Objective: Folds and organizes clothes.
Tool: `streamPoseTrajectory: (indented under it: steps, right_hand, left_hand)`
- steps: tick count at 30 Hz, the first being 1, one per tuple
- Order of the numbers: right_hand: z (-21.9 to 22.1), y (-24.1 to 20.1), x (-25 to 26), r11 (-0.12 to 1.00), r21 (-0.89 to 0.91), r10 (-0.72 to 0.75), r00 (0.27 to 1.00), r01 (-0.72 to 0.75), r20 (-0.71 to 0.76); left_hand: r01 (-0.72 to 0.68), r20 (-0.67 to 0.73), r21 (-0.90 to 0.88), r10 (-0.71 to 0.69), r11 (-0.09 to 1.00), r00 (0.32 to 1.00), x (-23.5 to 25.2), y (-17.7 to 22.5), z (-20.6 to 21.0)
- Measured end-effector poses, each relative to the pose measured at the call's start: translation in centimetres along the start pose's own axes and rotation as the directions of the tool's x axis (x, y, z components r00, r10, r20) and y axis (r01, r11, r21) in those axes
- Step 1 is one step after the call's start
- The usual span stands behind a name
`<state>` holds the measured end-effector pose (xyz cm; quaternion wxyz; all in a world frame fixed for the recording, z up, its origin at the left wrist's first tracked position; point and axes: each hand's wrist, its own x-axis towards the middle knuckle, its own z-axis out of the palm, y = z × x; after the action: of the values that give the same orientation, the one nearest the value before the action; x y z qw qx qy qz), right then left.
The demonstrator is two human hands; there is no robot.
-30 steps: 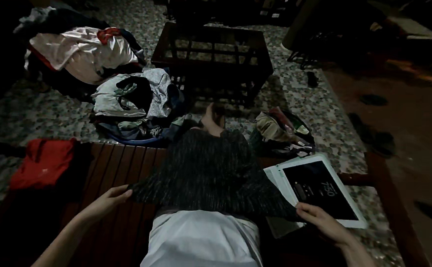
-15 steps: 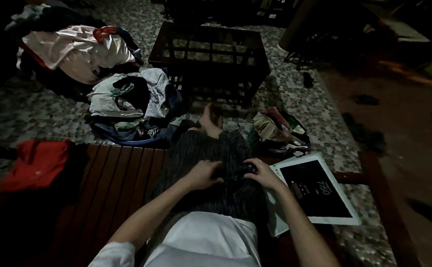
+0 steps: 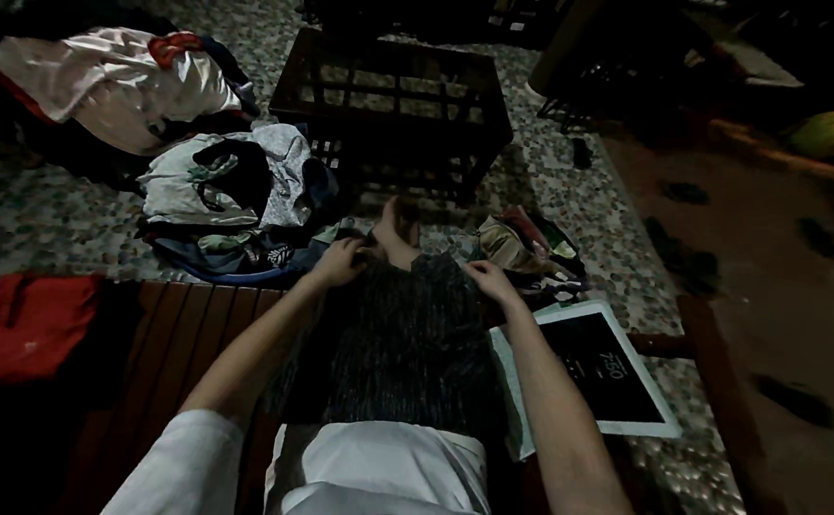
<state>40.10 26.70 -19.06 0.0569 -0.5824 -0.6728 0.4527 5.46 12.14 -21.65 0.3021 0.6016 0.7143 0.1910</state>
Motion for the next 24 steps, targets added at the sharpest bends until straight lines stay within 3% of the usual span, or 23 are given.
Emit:
streamPoseTrajectory:
  steps: [3,5,8,11,14,16,18,20,22,24]
  right_hand:
    - [2.6,0.4,2.5,0.964,0.126,0.238,0.971,-0.235,-0.008]
    - [2.7,0.6,2.7,0.934,0.237,0.282,0.959,-0.268,-0.025]
    - [-0.1,0.3,0.1,0.953,0.299,0.113,0.979,-0.059,-0.167]
    - [-4.3,0.6,-5.8,0.953,0.228,-0.129,0.946,0.202,-0.298]
    - [-6.1,3.1,-12.9,0.948,0.117,-0.242,0.911,0.295,-0.335]
    - [-5.5,4.7,-17.5,0.971,0.071,-0.207,0.95,0.229,-0.233]
    - [-4.2,6.6,-20.2,0.995,0.0,-0.099,0.995,0.099,-0.023]
    - [-2.9,8.5,-20.7,0.992,-0.121,0.055,0.982,-0.033,0.18]
    - [-1.9,10.2,-19.9,0.98,-0.161,0.148,0.973,-0.119,0.179]
    - [-1.1,11.2,-18.3,0.984,-0.027,0.177,0.983,-0.176,0.046]
  left_hand:
    - [0.212,0.215,-0.103,-0.186,0.972,0.959,0.2,-4.9,-1.9]
    - [0.135,0.224,0.023,-0.137,0.99,0.965,-1.1,-6.3,-3.4]
    - [-0.063,-0.016,0.275,0.071,0.959,0.997,-4.9,-6.1,-5.8]
    - [-0.256,-0.223,0.416,0.371,0.872,0.901,-11.0,-5.1,-8.0]
    - [-0.267,-0.271,0.456,0.418,0.849,0.867,-19.5,-4.4,-7.7]
    - [-0.237,-0.205,0.415,0.344,0.879,0.917,-24.2,-4.5,-6.1]
    - [-0.106,0.011,0.316,0.108,0.943,0.994,-27.0,-4.6,-4.2]
    - [0.135,0.278,0.179,-0.181,0.975,0.943,-27.8,-5.1,-2.3]
    - [0.416,0.366,-0.119,-0.35,0.902,0.862,-27.2,-6.7,-0.3]
    - [0.516,0.302,-0.453,-0.42,0.727,0.856,-25.8,-8.0,2.3]
